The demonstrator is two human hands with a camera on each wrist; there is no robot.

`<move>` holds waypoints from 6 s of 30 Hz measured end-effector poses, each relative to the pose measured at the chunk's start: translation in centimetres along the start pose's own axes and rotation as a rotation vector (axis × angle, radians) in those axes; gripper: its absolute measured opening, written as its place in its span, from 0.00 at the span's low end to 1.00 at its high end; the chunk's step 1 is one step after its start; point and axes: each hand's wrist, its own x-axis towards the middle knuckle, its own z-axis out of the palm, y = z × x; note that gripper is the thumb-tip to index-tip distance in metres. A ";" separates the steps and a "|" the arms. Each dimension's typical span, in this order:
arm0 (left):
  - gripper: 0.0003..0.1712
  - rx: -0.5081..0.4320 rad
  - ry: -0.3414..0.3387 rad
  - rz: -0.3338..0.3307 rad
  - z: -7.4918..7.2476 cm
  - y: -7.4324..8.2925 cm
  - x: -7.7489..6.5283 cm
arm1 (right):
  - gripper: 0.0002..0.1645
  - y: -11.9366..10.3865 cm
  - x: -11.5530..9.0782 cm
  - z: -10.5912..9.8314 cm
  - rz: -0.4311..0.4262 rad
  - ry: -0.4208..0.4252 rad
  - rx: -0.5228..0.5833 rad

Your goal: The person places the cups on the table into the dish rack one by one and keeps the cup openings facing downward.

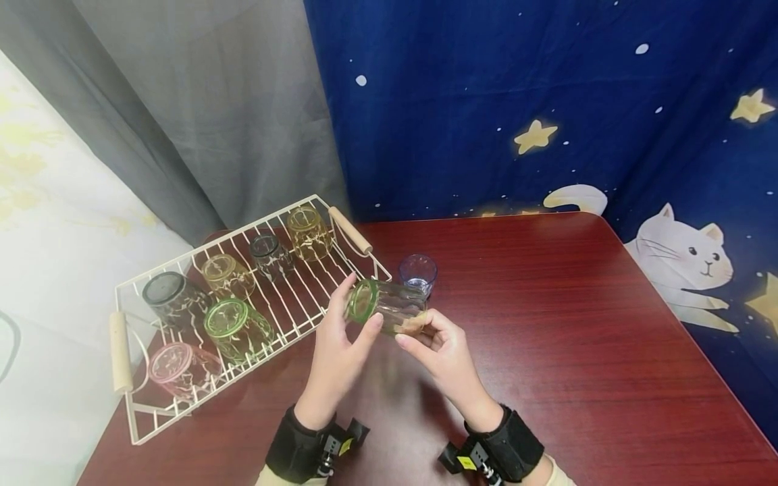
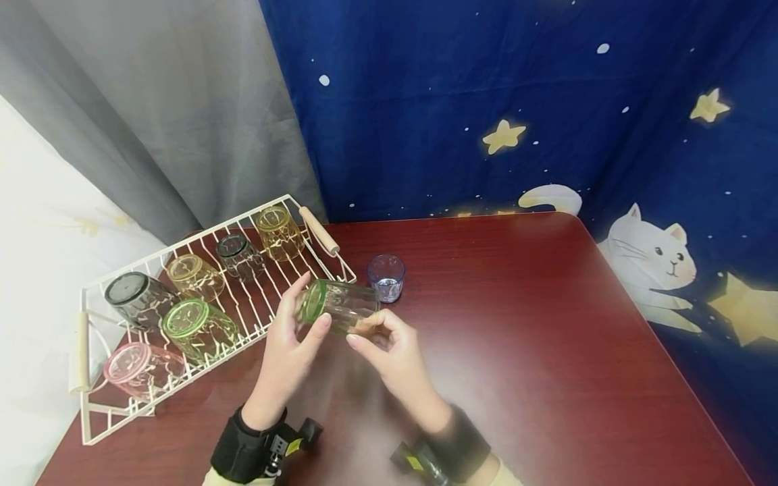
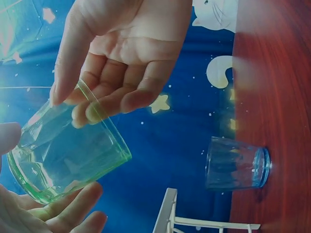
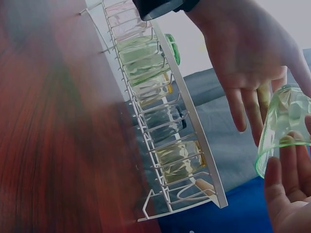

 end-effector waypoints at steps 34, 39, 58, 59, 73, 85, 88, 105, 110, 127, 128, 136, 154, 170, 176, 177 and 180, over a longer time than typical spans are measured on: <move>0.41 0.356 0.408 -0.016 -6.3 -3.6 2.0 | 0.24 2.4 7.0 -1.7 -0.050 -0.102 -0.868; 0.41 0.373 0.388 -0.078 -6.4 -4.5 2.0 | 0.26 3.0 7.9 -1.9 -0.045 -0.099 -0.905; 0.41 0.428 0.224 -0.350 -6.5 -5.9 2.5 | 0.26 5.4 8.3 -1.7 -0.174 -0.112 -1.190; 0.42 0.426 0.211 -0.362 -6.5 -5.9 2.5 | 0.26 5.4 8.3 -1.7 -0.177 -0.108 -1.205; 0.42 0.471 0.093 -0.439 -6.6 -5.9 2.9 | 0.09 5.9 8.3 -1.8 -0.229 -0.049 -1.288; 0.42 0.513 0.060 -0.446 -6.5 -6.0 3.0 | 0.09 5.9 8.2 -1.8 -0.235 -0.056 -1.284; 0.42 0.536 0.053 -0.431 -6.4 -6.1 2.8 | 0.10 5.9 8.0 -1.9 -0.250 -0.045 -1.280; 0.29 0.550 0.255 -0.171 -6.0 -5.1 2.8 | 0.11 2.6 6.7 -2.7 -0.409 0.091 -1.165; 0.25 0.505 0.269 -0.108 -5.8 -4.0 3.0 | 0.10 0.9 6.0 -2.9 -0.376 0.135 -1.043; 0.29 0.350 0.040 0.009 -2.1 -0.6 2.9 | 0.10 -1.4 3.4 -2.3 -0.105 0.287 -0.259; 0.30 0.335 0.024 0.009 -1.7 -0.6 2.8 | 0.10 -1.5 3.2 -2.2 -0.073 0.289 -0.198; 0.36 0.118 -0.139 -0.066 0.7 -0.6 2.2 | 0.12 -1.7 2.1 -1.3 0.034 0.309 0.079; 0.31 -0.118 -0.139 -0.091 2.3 -0.8 1.6 | 0.12 -0.8 1.0 -0.8 0.076 0.303 0.155; 0.37 -0.044 -0.069 -0.101 1.2 -0.4 2.0 | 0.10 0.0 0.5 -0.6 0.023 0.249 0.142; 0.37 -0.056 -0.034 -0.072 0.8 -0.3 2.2 | 0.13 0.3 0.5 -0.4 0.024 0.223 0.098; 0.38 -0.063 -0.031 -0.067 0.7 -0.3 2.3 | 0.14 0.4 0.5 -0.3 0.024 0.218 0.087; 0.38 -0.082 -0.018 -0.056 0.6 -0.1 2.4 | 0.14 0.5 0.5 -0.2 0.024 0.202 0.067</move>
